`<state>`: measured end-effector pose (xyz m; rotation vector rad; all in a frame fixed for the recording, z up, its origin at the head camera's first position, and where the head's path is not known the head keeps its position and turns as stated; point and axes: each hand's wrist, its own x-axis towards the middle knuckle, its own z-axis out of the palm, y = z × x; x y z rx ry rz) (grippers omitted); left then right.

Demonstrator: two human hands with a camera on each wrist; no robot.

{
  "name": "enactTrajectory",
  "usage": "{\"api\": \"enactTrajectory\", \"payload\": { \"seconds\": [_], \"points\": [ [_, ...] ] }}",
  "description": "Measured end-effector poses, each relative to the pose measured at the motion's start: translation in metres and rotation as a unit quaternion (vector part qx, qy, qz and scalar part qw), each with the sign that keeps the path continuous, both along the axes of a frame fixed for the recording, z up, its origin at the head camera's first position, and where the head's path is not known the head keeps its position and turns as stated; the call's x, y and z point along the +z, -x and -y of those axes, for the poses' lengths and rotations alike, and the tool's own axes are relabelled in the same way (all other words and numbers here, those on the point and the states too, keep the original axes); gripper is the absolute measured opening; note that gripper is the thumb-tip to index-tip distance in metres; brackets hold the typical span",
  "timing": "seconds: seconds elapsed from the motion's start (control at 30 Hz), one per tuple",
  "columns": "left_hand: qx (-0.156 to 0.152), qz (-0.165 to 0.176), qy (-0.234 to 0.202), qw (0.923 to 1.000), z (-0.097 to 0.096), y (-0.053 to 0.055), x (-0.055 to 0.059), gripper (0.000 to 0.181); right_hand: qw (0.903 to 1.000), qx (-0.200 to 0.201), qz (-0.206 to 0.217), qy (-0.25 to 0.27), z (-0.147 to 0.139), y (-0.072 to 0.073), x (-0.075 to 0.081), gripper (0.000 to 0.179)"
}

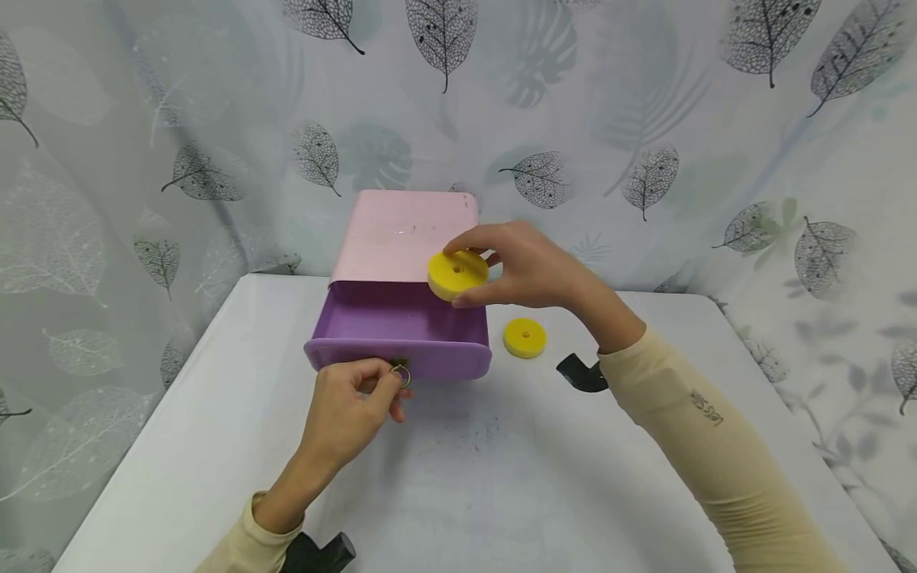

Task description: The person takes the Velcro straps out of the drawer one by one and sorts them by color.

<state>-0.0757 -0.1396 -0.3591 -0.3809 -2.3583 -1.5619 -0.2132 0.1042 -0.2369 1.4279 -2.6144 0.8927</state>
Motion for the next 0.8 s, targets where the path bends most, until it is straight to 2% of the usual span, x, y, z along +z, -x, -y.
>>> {"api": "enactTrajectory", "payload": {
  "seconds": [0.8],
  "points": [
    [0.0, 0.008, -0.006, 0.9999, -0.001, 0.0, 0.001, 0.033, 0.9977, -0.064, 0.02, -0.011, -0.031, 0.005, -0.003, 0.056]
  ]
}}
